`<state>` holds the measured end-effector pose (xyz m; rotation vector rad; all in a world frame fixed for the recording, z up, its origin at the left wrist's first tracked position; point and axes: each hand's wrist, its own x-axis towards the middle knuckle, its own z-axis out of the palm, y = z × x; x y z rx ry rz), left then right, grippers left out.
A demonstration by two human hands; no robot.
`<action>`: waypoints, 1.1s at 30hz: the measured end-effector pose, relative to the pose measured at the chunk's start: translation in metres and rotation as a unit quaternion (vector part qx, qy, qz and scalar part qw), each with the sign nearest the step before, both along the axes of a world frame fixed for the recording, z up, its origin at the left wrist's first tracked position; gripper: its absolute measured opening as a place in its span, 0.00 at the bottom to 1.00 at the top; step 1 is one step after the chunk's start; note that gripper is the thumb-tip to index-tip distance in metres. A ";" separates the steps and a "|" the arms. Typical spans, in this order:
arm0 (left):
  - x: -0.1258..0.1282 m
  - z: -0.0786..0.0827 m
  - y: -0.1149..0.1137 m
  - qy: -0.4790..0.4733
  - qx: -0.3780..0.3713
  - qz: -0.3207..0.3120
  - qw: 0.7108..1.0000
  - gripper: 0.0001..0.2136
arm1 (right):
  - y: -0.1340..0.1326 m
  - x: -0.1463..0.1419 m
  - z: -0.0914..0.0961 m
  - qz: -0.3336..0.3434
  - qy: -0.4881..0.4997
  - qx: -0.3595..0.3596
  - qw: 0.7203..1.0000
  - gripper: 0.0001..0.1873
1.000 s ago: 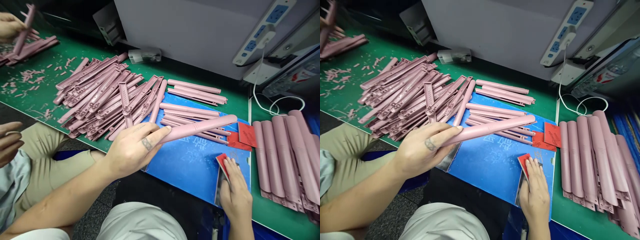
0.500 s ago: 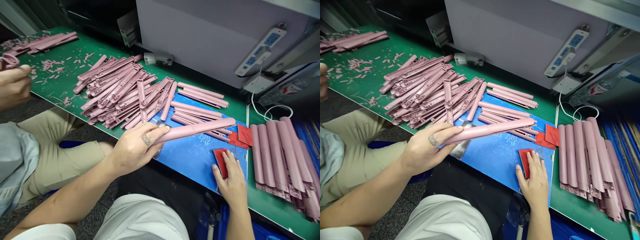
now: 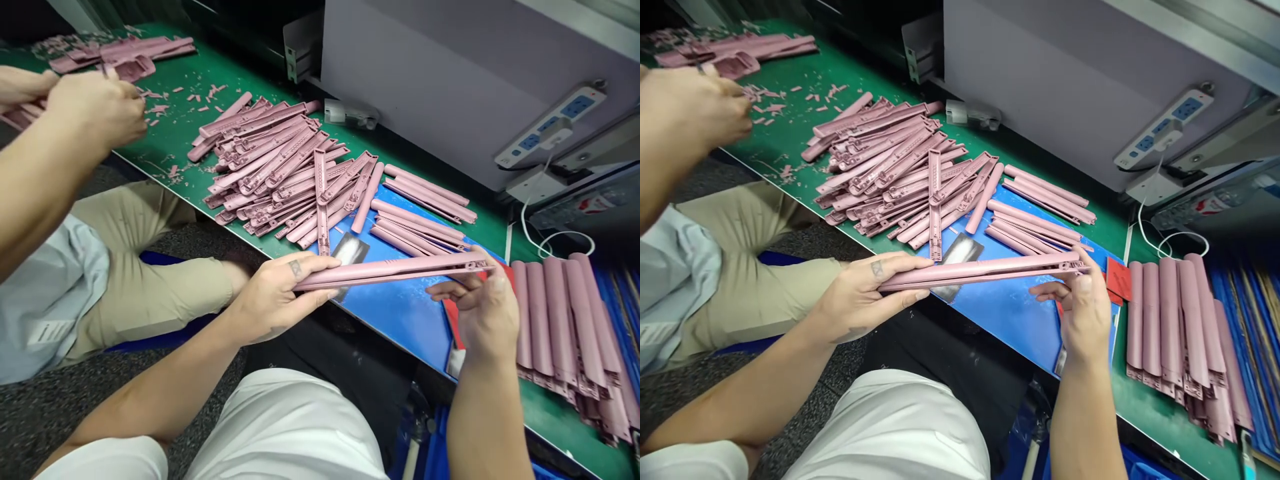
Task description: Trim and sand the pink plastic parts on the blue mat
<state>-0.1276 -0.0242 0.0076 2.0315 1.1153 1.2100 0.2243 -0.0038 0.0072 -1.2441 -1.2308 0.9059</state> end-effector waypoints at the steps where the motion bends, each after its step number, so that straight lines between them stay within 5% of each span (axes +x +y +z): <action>1: -0.002 0.001 -0.002 -0.005 -0.009 0.000 1.000 0.15 | 0.006 -0.007 0.003 0.016 0.014 0.001 1.000 0.31; 6: -0.013 0.000 -0.009 -0.040 -0.065 -0.001 0.997 0.14 | 0.009 -0.031 0.004 0.026 0.036 0.030 0.999 0.20; 21: -0.011 -0.004 -0.014 -0.039 -0.057 0.009 0.998 0.12 | -0.015 -0.033 -0.010 -0.013 0.074 0.052 0.996 0.22; 25: -0.016 -0.008 -0.012 -0.047 -0.110 0.004 0.993 0.13 | -0.013 -0.038 -0.014 -0.004 0.075 0.045 0.996 0.20; 33: -0.049 -0.045 -0.026 -0.282 -0.280 0.064 0.915 0.20 | 0.017 -0.086 -0.034 0.026 0.119 -0.048 0.991 0.23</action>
